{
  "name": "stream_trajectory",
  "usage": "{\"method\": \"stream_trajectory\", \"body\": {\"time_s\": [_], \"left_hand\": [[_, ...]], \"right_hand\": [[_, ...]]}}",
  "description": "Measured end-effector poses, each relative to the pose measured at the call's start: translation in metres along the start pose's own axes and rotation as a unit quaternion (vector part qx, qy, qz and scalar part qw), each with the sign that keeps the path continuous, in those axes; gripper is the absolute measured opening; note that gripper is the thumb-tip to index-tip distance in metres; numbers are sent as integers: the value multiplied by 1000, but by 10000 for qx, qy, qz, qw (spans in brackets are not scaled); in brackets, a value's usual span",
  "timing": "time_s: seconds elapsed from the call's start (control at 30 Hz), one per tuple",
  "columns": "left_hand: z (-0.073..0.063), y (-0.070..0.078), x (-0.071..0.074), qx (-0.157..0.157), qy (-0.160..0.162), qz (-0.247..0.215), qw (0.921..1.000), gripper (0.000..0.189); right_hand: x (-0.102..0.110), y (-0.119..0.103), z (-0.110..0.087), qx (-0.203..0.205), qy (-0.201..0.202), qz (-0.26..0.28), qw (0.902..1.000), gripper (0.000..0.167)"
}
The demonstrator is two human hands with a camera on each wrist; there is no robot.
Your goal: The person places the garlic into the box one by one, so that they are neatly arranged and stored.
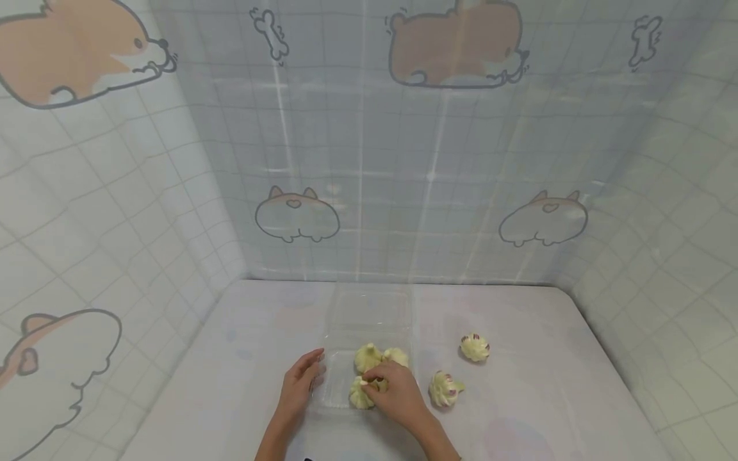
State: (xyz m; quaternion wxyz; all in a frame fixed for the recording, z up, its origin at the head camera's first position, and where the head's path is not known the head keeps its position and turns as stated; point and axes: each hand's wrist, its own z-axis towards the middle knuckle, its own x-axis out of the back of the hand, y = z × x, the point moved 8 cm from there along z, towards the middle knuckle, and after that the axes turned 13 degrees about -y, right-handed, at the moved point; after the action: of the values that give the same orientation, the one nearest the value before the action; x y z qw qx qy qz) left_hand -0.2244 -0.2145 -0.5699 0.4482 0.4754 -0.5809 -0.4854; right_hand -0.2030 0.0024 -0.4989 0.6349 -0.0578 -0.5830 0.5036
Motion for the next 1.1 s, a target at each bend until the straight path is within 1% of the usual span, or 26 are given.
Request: {"method": "stream_trajectory", "body": {"time_s": [0.03,0.07,0.13,0.2,0.43,0.6,0.67,0.8,0.9,0.93,1.1], "left_hand": [[3,-5,1,-1,28,30,10000,36],[3,-6,1,41,61,29,10000,35],[3,-6,1,95,114,66,9999,34],[2,-6,1,78,121,91,9999,34],[3,-5,1,-44,26,10,10000,36],[4,-6,1,17,37,-17,10000,37],[2,-8,0,67,52,-26,10000,36],[2,-11,-1,41,59,-21,10000,36],[2,-10,0,-9,43,-97,9999,36],[3,-11,1,23,54,-169,9998,36],[5,-8,1,-30,-57,-360,9993,37]], "right_hand": [[0,0,0,-6,-7,-3,10000,13],[0,0,0,-9,-10,-20,10000,13],[0,0,0,-26,-27,-55,10000,13],[0,0,-1,-32,-46,-68,10000,12],[3,0,-3,27,59,12,10000,12],[6,5,-8,-41,107,117,9999,12],[8,8,-13,-106,156,219,9996,11],[21,9,-23,-92,433,443,9980,12],[35,7,-30,-47,675,302,9972,14],[40,8,-32,-98,739,213,9970,14],[64,18,-45,-503,1018,-140,9934,13]]}}
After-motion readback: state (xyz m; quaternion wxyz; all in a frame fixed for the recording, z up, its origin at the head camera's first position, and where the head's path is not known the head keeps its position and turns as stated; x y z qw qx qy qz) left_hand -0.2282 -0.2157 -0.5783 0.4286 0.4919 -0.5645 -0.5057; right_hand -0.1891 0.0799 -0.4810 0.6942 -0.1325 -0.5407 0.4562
